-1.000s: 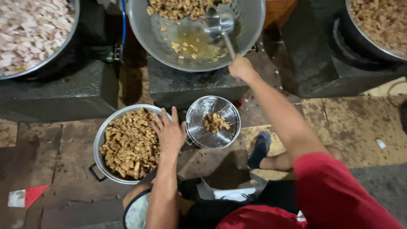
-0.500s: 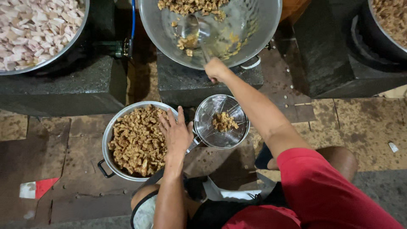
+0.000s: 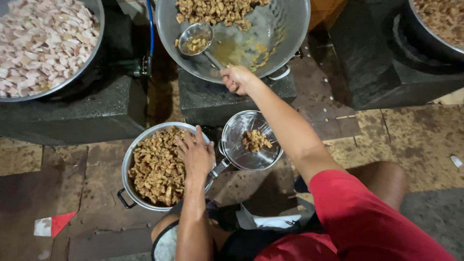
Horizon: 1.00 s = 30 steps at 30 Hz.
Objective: The person scoops fried food from a large wok using a ladle and transfers it into a metal strainer held over a pot. The person repeatedly scoops and drains the food, moving it from the wok to the strainer and then into the pot.
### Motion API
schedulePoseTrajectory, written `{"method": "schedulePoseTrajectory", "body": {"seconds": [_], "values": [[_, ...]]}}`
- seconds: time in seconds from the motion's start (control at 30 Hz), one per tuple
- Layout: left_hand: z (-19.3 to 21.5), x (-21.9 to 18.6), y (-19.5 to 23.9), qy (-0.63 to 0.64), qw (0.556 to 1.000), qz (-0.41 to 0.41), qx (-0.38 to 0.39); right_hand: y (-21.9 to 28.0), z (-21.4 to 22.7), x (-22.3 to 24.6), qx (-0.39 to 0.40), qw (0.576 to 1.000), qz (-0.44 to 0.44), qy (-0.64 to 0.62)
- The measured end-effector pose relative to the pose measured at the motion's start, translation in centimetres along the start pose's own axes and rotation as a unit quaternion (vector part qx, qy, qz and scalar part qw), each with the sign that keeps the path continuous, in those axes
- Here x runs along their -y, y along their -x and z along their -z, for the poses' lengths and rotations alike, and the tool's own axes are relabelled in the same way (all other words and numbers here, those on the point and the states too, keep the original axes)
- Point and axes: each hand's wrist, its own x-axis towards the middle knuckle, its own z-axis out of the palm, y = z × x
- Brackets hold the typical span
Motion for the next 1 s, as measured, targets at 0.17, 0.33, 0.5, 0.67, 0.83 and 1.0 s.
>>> {"method": "schedulePoseTrajectory", "body": {"seconds": [0.17,0.33,0.5,0.67,0.83,1.0], "values": [[-0.1,0.1,-0.5,-0.012,1.0,-0.007,-0.007,9.1,2.3,-1.5,-0.023,1.0,-0.004,0.017],[-0.7,-0.2,-0.5,-0.012,1.0,-0.021,-0.001,24.1,3.1,-4.0,-0.04,0.996,0.045,0.066],[-1.1,-0.7,-0.5,-0.007,1.0,-0.015,0.009,36.2,4.1,-7.1,-0.073,0.996,0.009,0.043],[-2.0,-1.1,0.0,-0.01,1.0,-0.029,0.003,41.1,6.6,-13.5,-0.127,0.986,-0.019,0.105],[-2.7,-1.3,-0.4,-0.014,0.999,-0.037,0.019,38.5,9.7,-22.0,-0.155,0.963,0.003,0.222],[-3.1,-1.5,-0.3,-0.033,0.998,-0.03,0.034,35.8,10.7,-27.5,-0.254,0.711,0.235,0.612]]}}
